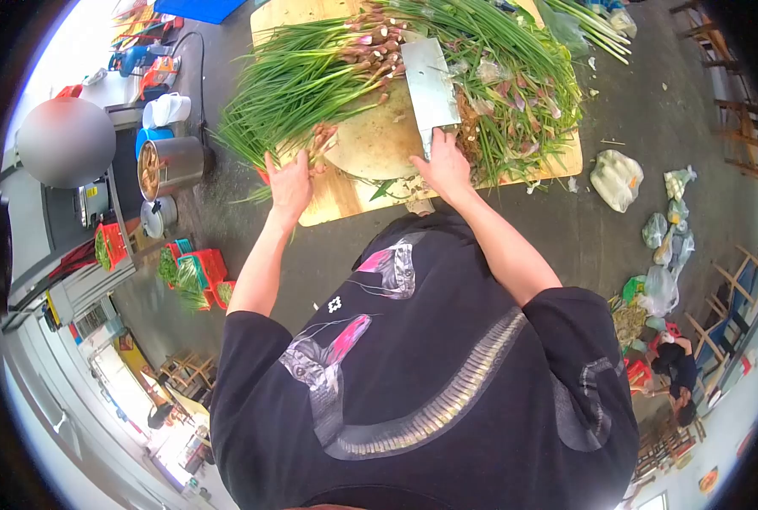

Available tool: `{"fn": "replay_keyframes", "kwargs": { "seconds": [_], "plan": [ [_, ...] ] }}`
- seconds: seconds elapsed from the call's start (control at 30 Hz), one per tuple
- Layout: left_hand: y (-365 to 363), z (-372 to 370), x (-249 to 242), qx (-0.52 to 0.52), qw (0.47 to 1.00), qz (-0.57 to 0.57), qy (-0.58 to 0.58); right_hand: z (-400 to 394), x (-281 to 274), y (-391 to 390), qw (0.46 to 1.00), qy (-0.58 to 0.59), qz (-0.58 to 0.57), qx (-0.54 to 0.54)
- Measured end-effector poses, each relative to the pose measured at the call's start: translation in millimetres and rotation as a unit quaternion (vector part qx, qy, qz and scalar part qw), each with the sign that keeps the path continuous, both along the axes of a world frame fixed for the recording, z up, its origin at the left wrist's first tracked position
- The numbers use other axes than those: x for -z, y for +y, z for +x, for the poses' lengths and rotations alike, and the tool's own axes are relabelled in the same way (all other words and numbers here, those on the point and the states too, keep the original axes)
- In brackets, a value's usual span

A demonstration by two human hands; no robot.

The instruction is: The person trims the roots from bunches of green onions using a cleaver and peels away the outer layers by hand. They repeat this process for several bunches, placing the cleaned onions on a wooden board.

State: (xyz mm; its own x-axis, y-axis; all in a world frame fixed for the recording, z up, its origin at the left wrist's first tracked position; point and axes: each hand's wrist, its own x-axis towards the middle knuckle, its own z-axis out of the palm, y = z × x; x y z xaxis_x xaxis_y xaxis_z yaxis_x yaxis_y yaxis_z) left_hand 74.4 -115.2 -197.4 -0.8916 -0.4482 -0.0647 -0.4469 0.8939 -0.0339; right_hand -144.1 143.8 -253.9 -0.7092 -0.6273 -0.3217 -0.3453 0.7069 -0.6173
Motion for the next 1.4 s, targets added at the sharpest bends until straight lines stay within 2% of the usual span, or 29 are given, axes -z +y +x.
{"fn": "replay_keyframes", "kwargs": {
  "seconds": [0.1,0.2,0.33,0.43,0.47,0.57,0.6,0.7,0.73,0.83,0.87,0.97,1.1,1.2,1.3,1.33,1.4],
  "plan": [
    [-1.0,-12.6,-0.5,0.028,0.999,-0.028,0.027,-9.9,11.2,-7.9,0.999,-0.036,0.023,-0.010],
    [4.9,-39.9,21.6,0.045,0.998,0.016,0.045,-17.4,7.2,-1.4,0.993,-0.089,-0.038,0.060],
    [33.5,-73.9,45.0,0.060,0.993,0.086,0.059,-27.5,-22.2,26.5,0.978,-0.141,-0.103,0.113],
    [37.1,-76.9,68.7,0.021,0.987,0.108,0.117,-25.4,-42.4,59.8,0.956,-0.218,-0.146,0.134],
    [36.0,-73.9,70.3,0.031,0.979,0.146,0.137,-20.4,-52.7,70.1,0.949,-0.231,-0.152,0.151],
    [30.4,-61.3,49.8,0.066,0.968,0.187,0.155,-6.1,-60.6,92.4,0.945,-0.237,-0.163,0.156],
    [23.6,-59.1,50.3,0.033,0.963,0.235,0.126,-2.4,-57.6,89.8,0.961,-0.176,-0.155,0.143],
    [-1.7,-59.3,55.7,0.026,0.956,0.268,0.115,12.4,-62.8,93.6,0.935,-0.253,-0.145,0.200],
    [-8.4,-61.5,59.8,0.029,0.947,0.273,0.167,18.1,-71.4,90.9,0.944,-0.231,-0.133,0.195],
    [-23.7,-79.9,53.8,-0.032,0.950,0.293,0.105,26.6,-49.9,102.5,0.971,-0.177,-0.083,0.140],
    [-27.9,-85.8,46.5,-0.037,0.950,0.294,0.100,31.8,-45.2,104.3,0.968,-0.187,-0.084,0.145],
    [-46.8,-91.5,63.6,0.039,0.967,0.231,0.099,46.7,-44.5,102.8,0.958,-0.222,-0.083,0.165],
    [-33.2,-87.6,69.5,-0.008,0.927,0.290,0.237,55.2,-39.3,96.0,0.925,-0.291,-0.110,0.217],
    [-20.4,-80.6,66.0,-0.047,0.905,0.250,0.341,60.2,-40.6,94.0,0.915,-0.305,-0.106,0.242],
    [4.6,-81.3,55.2,0.100,0.919,0.175,0.339,62.5,-38.9,90.2,0.919,-0.293,-0.093,0.246],
    [17.0,-84.1,64.4,0.090,0.918,0.227,0.311,62.5,-35.9,90.0,0.921,-0.289,-0.091,0.245],
    [27.1,-98.5,77.7,0.111,0.936,0.199,0.269,62.5,-31.4,91.8,0.928,-0.281,-0.078,0.233]
  ]
}}
